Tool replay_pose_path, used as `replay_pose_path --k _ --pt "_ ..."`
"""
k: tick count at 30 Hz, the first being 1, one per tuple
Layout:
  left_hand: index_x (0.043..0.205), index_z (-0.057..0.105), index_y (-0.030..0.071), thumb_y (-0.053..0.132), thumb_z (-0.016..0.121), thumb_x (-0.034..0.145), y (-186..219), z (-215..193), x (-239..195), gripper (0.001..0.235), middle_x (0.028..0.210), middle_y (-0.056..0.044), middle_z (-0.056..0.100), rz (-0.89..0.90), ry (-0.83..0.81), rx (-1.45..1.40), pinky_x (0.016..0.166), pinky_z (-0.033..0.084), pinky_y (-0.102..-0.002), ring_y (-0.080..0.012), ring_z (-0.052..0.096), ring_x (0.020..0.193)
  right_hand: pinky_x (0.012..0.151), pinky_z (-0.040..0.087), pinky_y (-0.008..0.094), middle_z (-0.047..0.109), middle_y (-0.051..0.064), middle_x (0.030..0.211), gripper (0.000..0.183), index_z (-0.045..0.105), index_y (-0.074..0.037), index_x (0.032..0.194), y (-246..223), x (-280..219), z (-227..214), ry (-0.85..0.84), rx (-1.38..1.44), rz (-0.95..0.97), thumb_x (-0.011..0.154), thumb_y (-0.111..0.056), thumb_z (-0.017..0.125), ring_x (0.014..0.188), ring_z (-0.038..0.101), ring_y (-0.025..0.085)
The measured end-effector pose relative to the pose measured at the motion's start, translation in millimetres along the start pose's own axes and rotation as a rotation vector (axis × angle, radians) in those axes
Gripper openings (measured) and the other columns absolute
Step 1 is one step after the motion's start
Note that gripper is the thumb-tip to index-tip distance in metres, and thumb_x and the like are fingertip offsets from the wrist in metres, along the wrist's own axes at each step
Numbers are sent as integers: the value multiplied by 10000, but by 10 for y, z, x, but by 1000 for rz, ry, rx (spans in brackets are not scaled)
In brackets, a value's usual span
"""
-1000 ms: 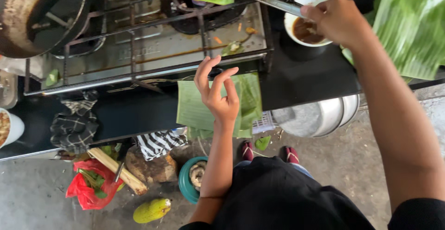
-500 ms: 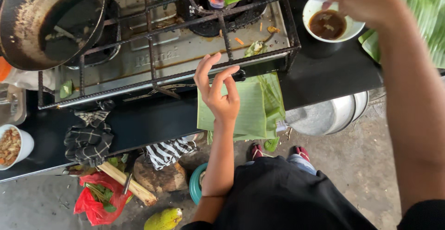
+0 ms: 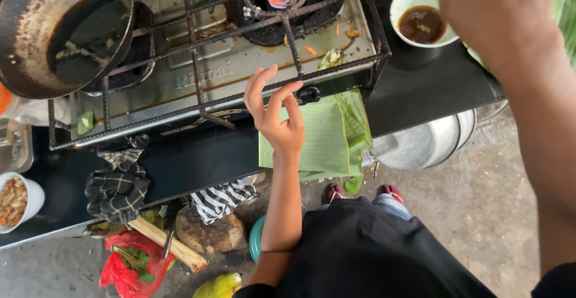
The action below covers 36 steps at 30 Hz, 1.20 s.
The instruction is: The person uses tongs to hold banana leaves over a gas stove flame to heat and soften them, flipping each leaf before stacking it on a pile.
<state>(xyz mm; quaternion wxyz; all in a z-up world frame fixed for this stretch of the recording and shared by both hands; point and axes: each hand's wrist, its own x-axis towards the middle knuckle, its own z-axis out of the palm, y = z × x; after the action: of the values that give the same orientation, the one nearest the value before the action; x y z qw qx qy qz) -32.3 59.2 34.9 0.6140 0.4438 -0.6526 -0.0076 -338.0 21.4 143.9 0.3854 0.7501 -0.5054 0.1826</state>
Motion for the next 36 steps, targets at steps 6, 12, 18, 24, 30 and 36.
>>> replay_pose_path --k 6,12,18,24,30,36 --pt "973 785 112 -100 654 842 15 5 -26 282 1352 -64 617 34 41 -5 1157 432 -452 -325 542 1353 439 455 326 646 30 596 301 732 -141 996 -261 107 -469 -436 -97 -116 1006 -433 662 485 640 203" --pt "909 766 92 -96 655 831 42 -63 -110 232 1282 -82 616 58 158 -23 1101 468 -454 -329 535 1294 531 453 247 591 -46 652 326 664 -147 912 -174 -169 -769 -384 -301 -191 1089 -418 631 576 645 96" --pt "892 743 88 -89 606 848 156 2 -195 228 1243 -88 608 81 207 -21 1111 471 -497 -340 518 1270 434 418 206 529 -45 561 372 718 -95 993 -46 -678 -776 -347 -248 -154 997 -460 647 462 575 55" --pt "891 747 100 -55 644 849 425 364 -345 191 1253 -89 618 72 116 -19 1141 455 -509 -338 515 1262 542 386 237 461 11 756 337 635 -75 1123 507 -1839 -566 -332 -267 -3 1160 -409 628 611 528 118" --pt "889 747 115 -37 669 867 901 928 -563 173 1254 -82 615 70 52 -77 1157 441 -513 -321 518 1269 505 306 302 387 50 765 337 631 -49 1151 1371 -3039 -583 -485 -268 185 1157 -384 666 602 393 162" --pt "892 760 126 -46 654 903 1391 1499 -841 203 1252 -71 611 109 -23 -88 1156 451 -505 -316 509 1278 616 421 271 520 18 754 325 634 -101 1147 2047 -3772 -540 -518 -462 111 1122 -424 610 643 560 150"
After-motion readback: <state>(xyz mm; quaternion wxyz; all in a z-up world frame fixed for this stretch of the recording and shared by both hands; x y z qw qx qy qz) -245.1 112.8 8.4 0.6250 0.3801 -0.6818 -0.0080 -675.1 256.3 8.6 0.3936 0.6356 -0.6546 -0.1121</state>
